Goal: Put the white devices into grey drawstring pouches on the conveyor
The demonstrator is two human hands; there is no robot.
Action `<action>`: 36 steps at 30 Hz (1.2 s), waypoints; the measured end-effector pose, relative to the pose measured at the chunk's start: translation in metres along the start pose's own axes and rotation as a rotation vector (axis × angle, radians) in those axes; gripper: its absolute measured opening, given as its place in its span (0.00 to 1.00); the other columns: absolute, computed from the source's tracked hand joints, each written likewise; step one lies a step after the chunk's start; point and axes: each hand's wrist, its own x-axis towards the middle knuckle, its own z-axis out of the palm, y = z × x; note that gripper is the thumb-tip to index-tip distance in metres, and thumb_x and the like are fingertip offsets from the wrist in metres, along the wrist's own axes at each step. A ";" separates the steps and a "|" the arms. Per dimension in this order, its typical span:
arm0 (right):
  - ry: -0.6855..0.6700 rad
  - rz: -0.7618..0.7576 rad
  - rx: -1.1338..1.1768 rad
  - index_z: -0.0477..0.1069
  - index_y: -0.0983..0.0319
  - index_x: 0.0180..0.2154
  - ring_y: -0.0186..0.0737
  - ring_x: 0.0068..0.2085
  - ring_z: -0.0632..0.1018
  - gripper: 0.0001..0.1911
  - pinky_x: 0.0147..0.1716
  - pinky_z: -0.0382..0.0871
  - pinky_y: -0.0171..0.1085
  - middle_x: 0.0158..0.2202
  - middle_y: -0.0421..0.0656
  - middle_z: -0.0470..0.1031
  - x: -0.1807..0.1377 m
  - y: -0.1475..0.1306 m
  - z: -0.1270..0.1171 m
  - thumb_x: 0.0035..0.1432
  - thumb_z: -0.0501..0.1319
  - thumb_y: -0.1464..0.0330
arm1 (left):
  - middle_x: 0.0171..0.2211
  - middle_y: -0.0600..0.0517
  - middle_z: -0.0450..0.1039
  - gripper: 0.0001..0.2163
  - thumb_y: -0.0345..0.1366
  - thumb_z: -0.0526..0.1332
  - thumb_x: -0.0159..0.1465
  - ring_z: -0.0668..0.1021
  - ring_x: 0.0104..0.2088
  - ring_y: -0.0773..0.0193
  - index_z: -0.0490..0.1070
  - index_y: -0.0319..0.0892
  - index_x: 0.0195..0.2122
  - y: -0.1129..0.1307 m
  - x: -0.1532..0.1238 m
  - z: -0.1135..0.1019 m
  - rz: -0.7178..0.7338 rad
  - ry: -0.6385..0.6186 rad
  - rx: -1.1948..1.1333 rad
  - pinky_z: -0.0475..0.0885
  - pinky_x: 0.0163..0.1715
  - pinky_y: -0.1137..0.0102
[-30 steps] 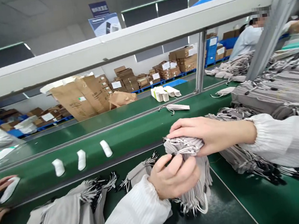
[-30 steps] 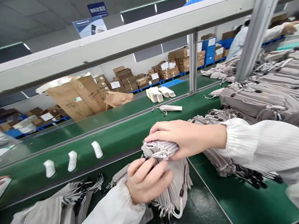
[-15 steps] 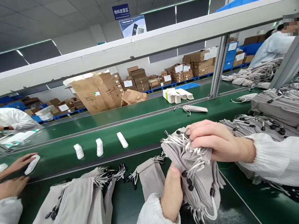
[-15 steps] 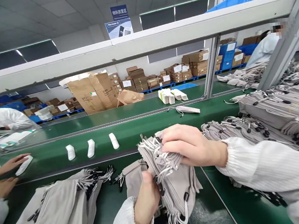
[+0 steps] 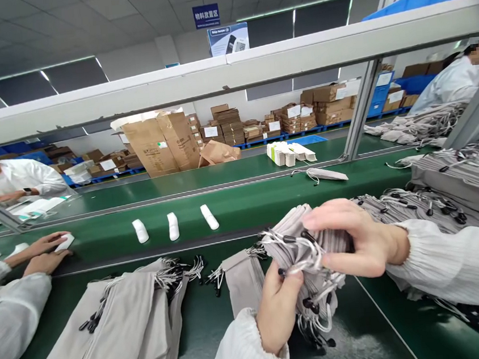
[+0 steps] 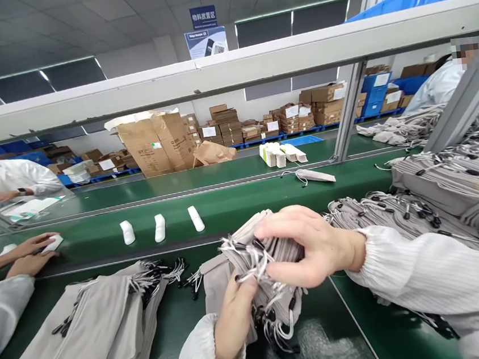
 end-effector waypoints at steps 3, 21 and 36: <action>-0.093 -0.168 -0.087 0.69 0.52 0.41 0.43 0.50 0.80 0.08 0.45 0.75 0.44 0.46 0.43 0.80 0.009 0.001 -0.003 0.61 0.58 0.70 | 0.54 0.45 0.75 0.23 0.52 0.60 0.65 0.71 0.60 0.48 0.73 0.42 0.54 0.014 -0.004 -0.001 0.028 0.023 0.138 0.63 0.63 0.56; -0.156 -0.279 -0.116 0.65 0.59 0.38 0.40 0.40 0.75 0.03 0.40 0.65 0.40 0.40 0.47 0.76 0.022 -0.014 0.004 0.68 0.55 0.69 | 0.53 0.47 0.76 0.17 0.46 0.60 0.67 0.74 0.56 0.51 0.74 0.43 0.53 0.021 -0.015 -0.013 0.128 0.066 0.186 0.69 0.57 0.61; -0.349 -0.152 0.167 0.60 0.58 0.33 0.39 0.35 0.73 0.08 0.36 0.62 0.42 0.36 0.42 0.74 0.035 -0.015 0.021 0.59 0.61 0.71 | 0.39 0.48 0.78 0.12 0.43 0.61 0.65 0.77 0.45 0.54 0.77 0.41 0.40 0.029 -0.022 -0.026 0.081 0.204 0.086 0.71 0.49 0.64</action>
